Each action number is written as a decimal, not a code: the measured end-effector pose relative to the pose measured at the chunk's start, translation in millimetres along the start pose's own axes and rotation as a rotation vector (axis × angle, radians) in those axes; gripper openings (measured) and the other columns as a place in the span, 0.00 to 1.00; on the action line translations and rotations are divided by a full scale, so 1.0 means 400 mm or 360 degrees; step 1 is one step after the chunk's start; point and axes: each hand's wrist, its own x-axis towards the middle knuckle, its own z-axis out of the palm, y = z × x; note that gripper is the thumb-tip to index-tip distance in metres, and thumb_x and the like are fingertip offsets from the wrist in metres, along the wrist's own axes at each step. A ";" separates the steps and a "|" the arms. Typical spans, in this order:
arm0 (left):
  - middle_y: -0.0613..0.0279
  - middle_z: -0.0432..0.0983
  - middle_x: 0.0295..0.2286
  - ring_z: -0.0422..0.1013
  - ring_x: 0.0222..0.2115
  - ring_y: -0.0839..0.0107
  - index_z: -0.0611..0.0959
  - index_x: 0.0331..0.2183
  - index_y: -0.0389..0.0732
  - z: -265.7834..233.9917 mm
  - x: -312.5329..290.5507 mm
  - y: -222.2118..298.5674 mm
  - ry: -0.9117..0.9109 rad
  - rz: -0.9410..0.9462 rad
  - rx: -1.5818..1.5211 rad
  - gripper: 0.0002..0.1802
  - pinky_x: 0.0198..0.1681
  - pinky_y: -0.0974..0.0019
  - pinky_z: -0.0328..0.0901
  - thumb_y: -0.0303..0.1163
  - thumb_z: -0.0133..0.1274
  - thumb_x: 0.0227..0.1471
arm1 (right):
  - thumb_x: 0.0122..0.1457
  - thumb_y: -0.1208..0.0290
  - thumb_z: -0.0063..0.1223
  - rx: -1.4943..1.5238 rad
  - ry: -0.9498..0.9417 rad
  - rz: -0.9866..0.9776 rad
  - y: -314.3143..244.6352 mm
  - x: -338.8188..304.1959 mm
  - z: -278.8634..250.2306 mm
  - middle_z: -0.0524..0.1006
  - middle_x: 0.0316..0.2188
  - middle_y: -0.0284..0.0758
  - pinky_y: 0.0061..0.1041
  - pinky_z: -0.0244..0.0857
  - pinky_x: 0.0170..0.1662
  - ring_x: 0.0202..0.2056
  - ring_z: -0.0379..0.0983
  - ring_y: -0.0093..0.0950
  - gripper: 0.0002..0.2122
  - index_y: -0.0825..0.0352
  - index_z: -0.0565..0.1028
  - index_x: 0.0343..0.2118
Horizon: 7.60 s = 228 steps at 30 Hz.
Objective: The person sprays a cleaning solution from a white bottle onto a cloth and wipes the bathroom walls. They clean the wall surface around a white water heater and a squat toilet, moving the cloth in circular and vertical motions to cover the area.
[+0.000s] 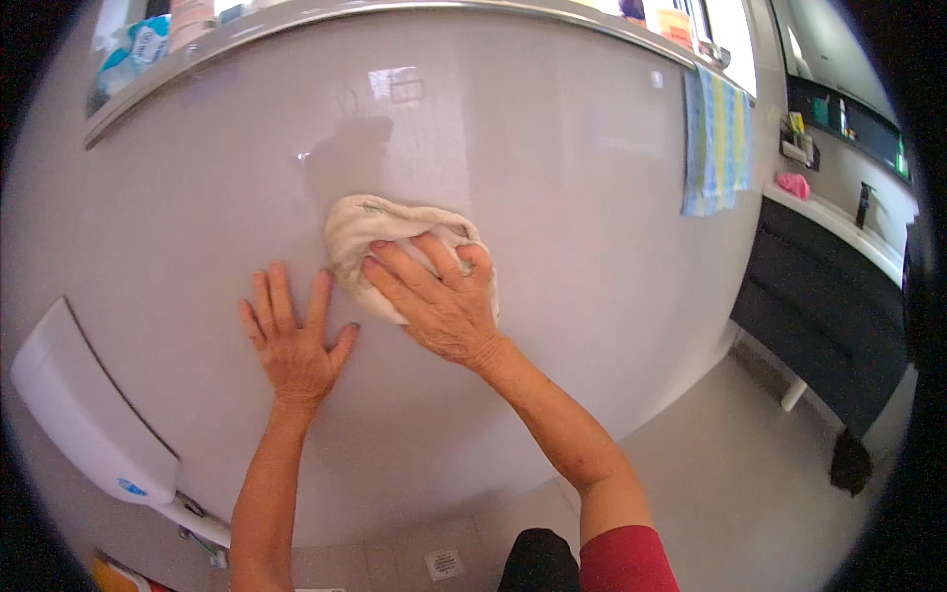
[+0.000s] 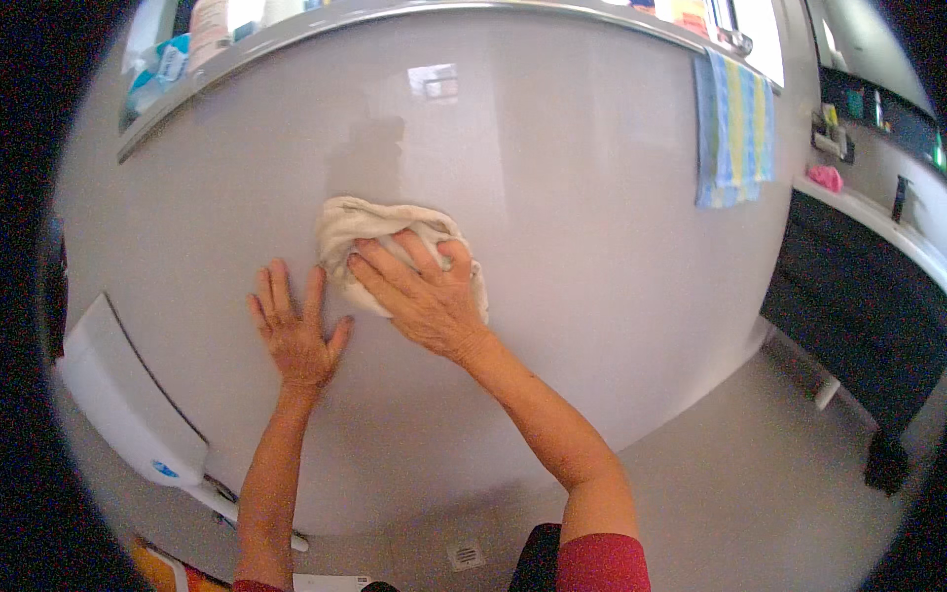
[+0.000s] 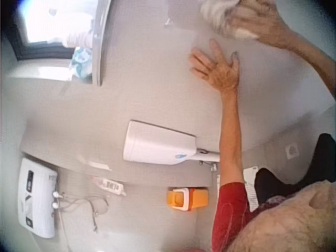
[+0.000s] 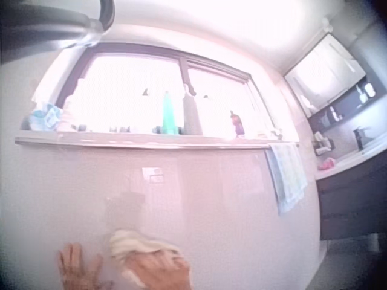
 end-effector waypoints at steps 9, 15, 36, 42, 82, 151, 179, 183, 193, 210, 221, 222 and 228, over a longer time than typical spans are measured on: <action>0.52 0.43 0.61 0.41 0.61 0.52 0.64 0.57 0.54 0.005 -0.003 -0.001 0.0120 0.0048 -0.0038 0.36 0.60 0.43 0.35 0.54 0.49 0.47 | 0.50 0.66 0.50 -0.0085 0.0216 0.1559 0.261 -0.356 -0.106 0.63 0.55 0.45 0.40 0.44 0.58 0.57 0.54 0.44 0.29 0.71 0.59 0.56; 0.52 0.43 0.61 0.41 0.61 0.52 0.64 0.57 0.54 0.000 -0.002 -0.008 0.0092 0.0040 0.0002 0.36 0.60 0.43 0.34 0.53 0.48 0.48 | 0.54 0.63 0.44 -0.0158 0.0285 0.2617 0.205 -0.616 -0.142 0.56 0.59 0.47 0.42 0.41 0.61 0.59 0.50 0.46 0.30 0.71 0.54 0.59; 0.51 0.43 0.61 0.40 0.62 0.52 0.63 0.58 0.54 0.010 -0.006 -0.010 0.0091 0.0071 0.0038 0.36 0.60 0.44 0.34 0.54 0.47 0.49 | 0.47 0.59 0.53 -0.0068 -0.0273 0.0226 0.020 -0.285 -0.053 0.61 0.59 0.24 0.40 0.46 0.49 0.58 0.53 0.34 0.24 0.48 0.69 0.51; 0.51 0.42 0.61 0.40 0.62 0.52 0.63 0.58 0.55 0.009 -0.013 -0.014 0.0093 0.0078 0.0005 0.36 0.60 0.44 0.33 0.53 0.49 0.48 | 0.41 0.63 0.57 0.0001 -0.0054 0.1219 0.172 -0.362 -0.099 0.60 0.58 0.39 0.43 0.43 0.56 0.59 0.50 0.41 0.36 0.62 0.60 0.57; 0.53 0.45 0.61 0.41 0.61 0.53 0.63 0.58 0.57 0.012 -0.011 -0.012 0.0115 0.0065 0.0038 0.36 0.60 0.43 0.36 0.57 0.48 0.48 | 0.52 0.52 0.47 -0.0008 0.0004 0.1948 -0.063 -0.620 -0.063 0.47 0.61 0.50 0.46 0.38 0.60 0.61 0.44 0.46 0.40 0.72 0.45 0.61; 0.54 0.50 0.59 0.43 0.61 0.55 0.61 0.57 0.43 -0.040 -0.029 -0.071 0.0008 -0.0063 -0.0769 0.33 0.61 0.48 0.34 0.50 0.42 0.55 | 0.50 0.60 0.51 0.0663 -0.1081 -0.0784 -0.341 -0.551 -0.026 0.71 0.48 0.20 0.49 0.49 0.56 0.55 0.59 0.25 0.17 0.42 0.73 0.46; 0.51 0.40 0.61 0.37 0.62 0.53 0.58 0.60 0.47 -0.016 -0.212 -0.288 0.0127 -0.0556 0.0090 0.35 0.60 0.44 0.31 0.53 0.38 0.55 | 0.54 0.58 0.45 0.0696 -0.1055 -0.0874 -0.502 -0.609 0.034 0.64 0.55 0.27 0.46 0.52 0.51 0.59 0.53 0.31 0.21 0.44 0.67 0.53; 0.50 0.38 0.61 0.36 0.62 0.53 0.55 0.60 0.47 -0.020 -0.209 -0.282 0.0055 -0.0566 0.0096 0.36 0.60 0.43 0.30 0.55 0.37 0.55 | 0.51 0.59 0.47 0.0713 -0.1167 -0.0995 -0.502 -0.659 0.022 0.65 0.53 0.25 0.43 0.52 0.52 0.58 0.53 0.29 0.20 0.45 0.69 0.50; 0.50 0.34 0.62 0.32 0.62 0.52 0.55 0.60 0.48 -0.084 -0.206 -0.297 -0.0205 -0.0624 -0.0070 0.33 0.60 0.44 0.26 0.45 0.40 0.55 | 0.47 0.61 0.53 0.0547 -0.0151 -0.0140 -0.394 0.008 0.083 0.72 0.43 0.21 0.46 0.45 0.54 0.48 0.62 0.28 0.17 0.47 0.75 0.43; 0.56 0.36 0.62 0.32 0.63 0.58 0.55 0.61 0.49 -0.047 -0.201 -0.301 0.0065 -0.0523 -0.0113 0.35 0.60 0.45 0.25 0.50 0.40 0.54 | 0.49 0.58 0.52 0.0671 -0.0311 -0.0242 -0.401 -0.376 0.034 0.68 0.49 0.21 0.47 0.51 0.54 0.52 0.60 0.27 0.15 0.45 0.75 0.42; 0.51 0.38 0.62 0.36 0.62 0.57 0.54 0.61 0.45 -0.010 -0.184 -0.294 0.0223 -0.0277 0.0016 0.35 0.61 0.50 0.29 0.50 0.38 0.56 | 0.51 0.49 0.50 -0.0157 -0.0261 0.0456 -0.059 -0.617 -0.058 0.69 0.45 0.28 0.52 0.48 0.51 0.50 0.59 0.35 0.14 0.45 0.74 0.39; 0.50 0.40 0.61 0.36 0.62 0.56 0.54 0.61 0.44 -0.012 -0.186 -0.301 0.0248 -0.0232 0.0067 0.34 0.62 0.52 0.30 0.49 0.37 0.57 | 0.52 0.48 0.49 -0.0206 -0.0240 0.0553 -0.028 -0.628 -0.063 0.68 0.45 0.31 0.52 0.48 0.51 0.50 0.59 0.36 0.16 0.48 0.73 0.41; 0.43 0.43 0.60 0.42 0.61 0.49 0.57 0.59 0.38 -0.007 -0.173 -0.257 0.0294 -0.0191 0.0090 0.33 0.62 0.53 0.35 0.37 0.40 0.53 | 0.54 0.47 0.46 -0.0076 0.0164 0.1529 0.126 -0.834 -0.088 0.63 0.51 0.43 0.50 0.48 0.52 0.51 0.59 0.42 0.28 0.65 0.64 0.50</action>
